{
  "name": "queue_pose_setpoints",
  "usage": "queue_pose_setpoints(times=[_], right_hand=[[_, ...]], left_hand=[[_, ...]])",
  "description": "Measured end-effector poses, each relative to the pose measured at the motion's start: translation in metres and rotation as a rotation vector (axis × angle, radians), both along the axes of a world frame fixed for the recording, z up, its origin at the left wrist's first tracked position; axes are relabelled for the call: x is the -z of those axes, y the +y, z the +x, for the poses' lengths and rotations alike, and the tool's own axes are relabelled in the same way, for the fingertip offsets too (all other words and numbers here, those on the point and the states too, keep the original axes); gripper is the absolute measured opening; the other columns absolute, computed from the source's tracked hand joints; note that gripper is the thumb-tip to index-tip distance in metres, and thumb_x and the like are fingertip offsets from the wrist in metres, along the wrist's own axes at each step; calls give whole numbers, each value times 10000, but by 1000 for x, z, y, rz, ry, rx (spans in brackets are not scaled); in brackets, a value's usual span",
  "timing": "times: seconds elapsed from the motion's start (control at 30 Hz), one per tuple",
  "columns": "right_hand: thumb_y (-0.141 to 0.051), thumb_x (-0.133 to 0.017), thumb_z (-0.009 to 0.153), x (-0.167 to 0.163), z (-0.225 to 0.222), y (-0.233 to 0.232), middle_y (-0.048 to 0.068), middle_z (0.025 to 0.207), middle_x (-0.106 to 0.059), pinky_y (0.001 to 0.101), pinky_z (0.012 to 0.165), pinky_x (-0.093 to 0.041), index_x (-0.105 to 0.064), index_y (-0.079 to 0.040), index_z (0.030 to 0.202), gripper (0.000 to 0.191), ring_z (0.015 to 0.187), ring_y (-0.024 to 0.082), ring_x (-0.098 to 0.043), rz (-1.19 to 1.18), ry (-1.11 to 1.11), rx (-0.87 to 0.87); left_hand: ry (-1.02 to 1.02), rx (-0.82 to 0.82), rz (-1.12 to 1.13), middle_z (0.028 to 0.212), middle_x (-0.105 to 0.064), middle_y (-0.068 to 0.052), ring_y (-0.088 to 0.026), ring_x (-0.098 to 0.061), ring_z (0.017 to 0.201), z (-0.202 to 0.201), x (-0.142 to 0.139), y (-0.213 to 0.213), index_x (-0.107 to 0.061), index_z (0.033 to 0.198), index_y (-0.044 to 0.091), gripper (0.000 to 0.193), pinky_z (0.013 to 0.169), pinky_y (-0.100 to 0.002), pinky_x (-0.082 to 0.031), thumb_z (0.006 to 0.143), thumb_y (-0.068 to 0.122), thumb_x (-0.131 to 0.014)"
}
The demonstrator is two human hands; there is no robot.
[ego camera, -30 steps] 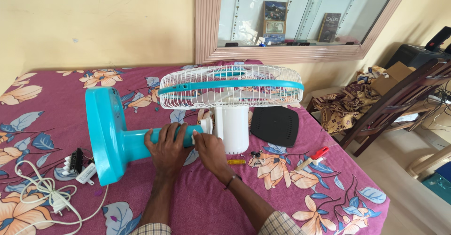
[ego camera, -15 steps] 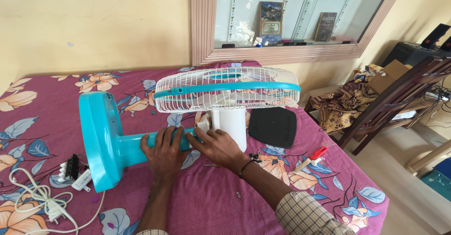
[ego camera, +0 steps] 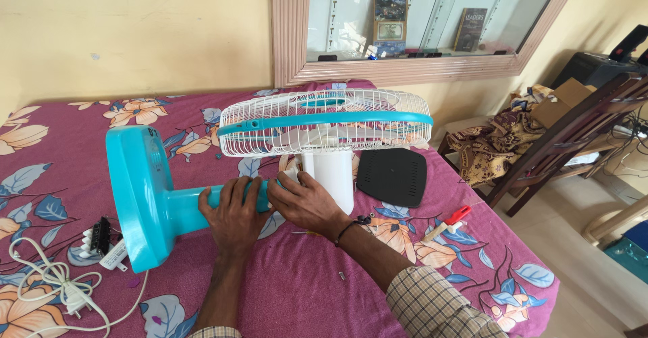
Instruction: The person uses a screwdriver to loosen a screw on the base of a teal and white electric fan, then repositions the fan head and continues to adjust the screw at the neck joint.
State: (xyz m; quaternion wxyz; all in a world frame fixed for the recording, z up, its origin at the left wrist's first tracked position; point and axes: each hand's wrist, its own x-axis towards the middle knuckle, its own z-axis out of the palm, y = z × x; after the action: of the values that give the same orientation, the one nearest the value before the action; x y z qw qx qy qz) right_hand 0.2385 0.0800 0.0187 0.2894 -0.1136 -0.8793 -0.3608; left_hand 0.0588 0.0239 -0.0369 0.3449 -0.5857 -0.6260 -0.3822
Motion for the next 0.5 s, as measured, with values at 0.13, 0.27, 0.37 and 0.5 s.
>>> queue_pose_setpoints(times=[0.13,0.27,0.37,0.5], right_hand=[[-274,-658,938,2,-5,5,43,1184,-616,434,964,-522,-673,-107,1111,242,1217,200,-576,0,-8,58],[-325,-585,1013,12,-13,1,52,1080,-596,446,940,-498,-623,-104,1036,225,1087,214,-581,-93,26,179],[-356,-531,1034,19,-22,-5,69,1010,-590,474,907,-488,-581,-100,988,265,993,226,-583,-192,102,278],[-429,-500,1059,24,-35,-19,87,913,-589,488,851,-461,-537,-90,933,363,920,258,-583,-431,203,393]], left_hand=[[6,-8,37,1195,-685,26,-171,-598,1202,2,1,2,-734,1206,204,663,1119,-611,-309,669,552,-909],[-17,19,42,1186,-682,25,-178,-597,1196,3,1,2,-734,1186,195,630,1110,-615,-300,694,551,-904],[-25,24,22,1197,-683,36,-168,-600,1200,3,0,2,-736,1203,204,626,1124,-600,-291,673,482,-918],[-34,37,25,1206,-681,29,-176,-602,1200,2,0,2,-731,1208,202,646,1126,-599,-281,642,434,-941]])
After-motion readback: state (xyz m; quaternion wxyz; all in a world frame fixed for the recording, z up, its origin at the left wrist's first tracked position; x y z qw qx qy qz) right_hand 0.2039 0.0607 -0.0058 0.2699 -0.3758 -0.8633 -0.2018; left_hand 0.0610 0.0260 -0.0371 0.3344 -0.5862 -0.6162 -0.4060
